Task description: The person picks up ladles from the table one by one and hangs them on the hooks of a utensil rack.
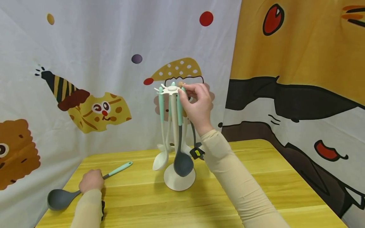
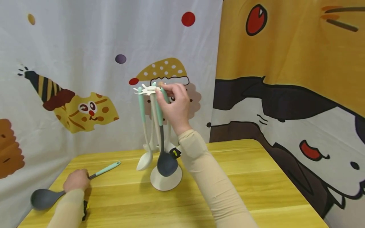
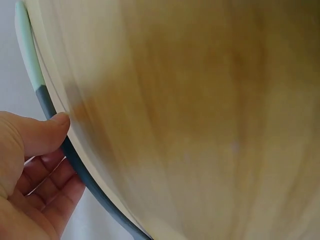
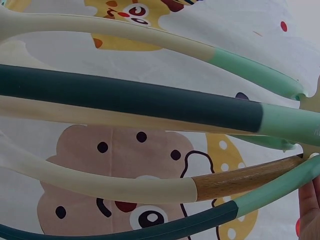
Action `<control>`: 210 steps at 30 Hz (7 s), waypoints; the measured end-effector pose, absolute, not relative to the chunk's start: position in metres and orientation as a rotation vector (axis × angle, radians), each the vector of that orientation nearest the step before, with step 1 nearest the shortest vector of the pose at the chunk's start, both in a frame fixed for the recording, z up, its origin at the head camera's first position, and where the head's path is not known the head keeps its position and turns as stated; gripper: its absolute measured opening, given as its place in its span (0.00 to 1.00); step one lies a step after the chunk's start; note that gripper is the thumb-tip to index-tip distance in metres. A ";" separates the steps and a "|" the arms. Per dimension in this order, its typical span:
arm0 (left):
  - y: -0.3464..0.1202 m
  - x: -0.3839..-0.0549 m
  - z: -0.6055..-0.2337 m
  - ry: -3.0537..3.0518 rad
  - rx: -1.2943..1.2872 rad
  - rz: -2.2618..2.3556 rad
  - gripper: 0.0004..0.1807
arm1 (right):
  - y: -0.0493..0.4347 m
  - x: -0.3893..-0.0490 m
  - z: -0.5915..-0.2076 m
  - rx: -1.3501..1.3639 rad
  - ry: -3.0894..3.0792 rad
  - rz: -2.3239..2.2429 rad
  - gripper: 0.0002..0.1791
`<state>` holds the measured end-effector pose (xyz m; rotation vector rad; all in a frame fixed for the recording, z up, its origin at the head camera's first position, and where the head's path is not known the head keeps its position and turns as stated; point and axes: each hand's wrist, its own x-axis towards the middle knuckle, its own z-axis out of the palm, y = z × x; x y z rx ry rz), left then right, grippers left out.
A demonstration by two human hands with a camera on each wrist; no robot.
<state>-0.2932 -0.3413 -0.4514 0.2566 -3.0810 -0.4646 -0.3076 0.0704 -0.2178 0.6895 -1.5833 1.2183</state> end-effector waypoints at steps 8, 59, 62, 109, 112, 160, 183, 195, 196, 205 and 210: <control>-0.341 -0.295 -0.451 -3.053 0.190 -0.475 0.06 | 0.070 -0.307 -0.217 0.695 -1.568 1.223 0.11; -0.251 -0.306 -0.403 -2.652 -0.210 -0.727 0.03 | 0.069 -0.305 -0.217 0.692 -1.571 1.257 0.10; -0.245 -0.305 -0.400 -2.616 -0.226 -0.760 0.04 | 0.069 -0.305 -0.217 0.695 -1.569 1.254 0.11; -0.184 -0.243 -0.306 -2.277 -0.469 -0.987 0.07 | 0.070 -0.306 -0.217 0.702 -1.565 1.234 0.11; -0.178 -0.240 -0.303 -2.261 -0.509 -0.992 0.07 | 0.070 -0.306 -0.217 0.702 -1.563 1.236 0.11; -0.138 -0.243 -0.285 -2.271 -0.593 -1.101 0.06 | 0.069 -0.306 -0.217 0.693 -1.566 1.231 0.11; -0.123 -0.246 -0.288 -2.283 -0.668 -1.115 0.08 | 0.069 -0.306 -0.217 0.697 -1.567 1.213 0.11; -0.117 -0.249 -0.291 -2.279 -0.636 -1.140 0.09 | 0.069 -0.306 -0.217 0.700 -1.565 1.215 0.11; -0.116 -0.249 -0.291 -2.280 -0.633 -1.137 0.09 | 0.069 -0.306 -0.217 0.700 -1.565 1.214 0.11; -0.109 -0.254 -0.295 -2.281 -0.597 -1.111 0.10 | 0.071 -0.307 -0.218 0.711 -1.554 1.212 0.10; -0.106 -0.255 -0.297 -2.266 -0.595 -1.111 0.10 | 0.070 -0.307 -0.217 0.689 -1.571 1.213 0.11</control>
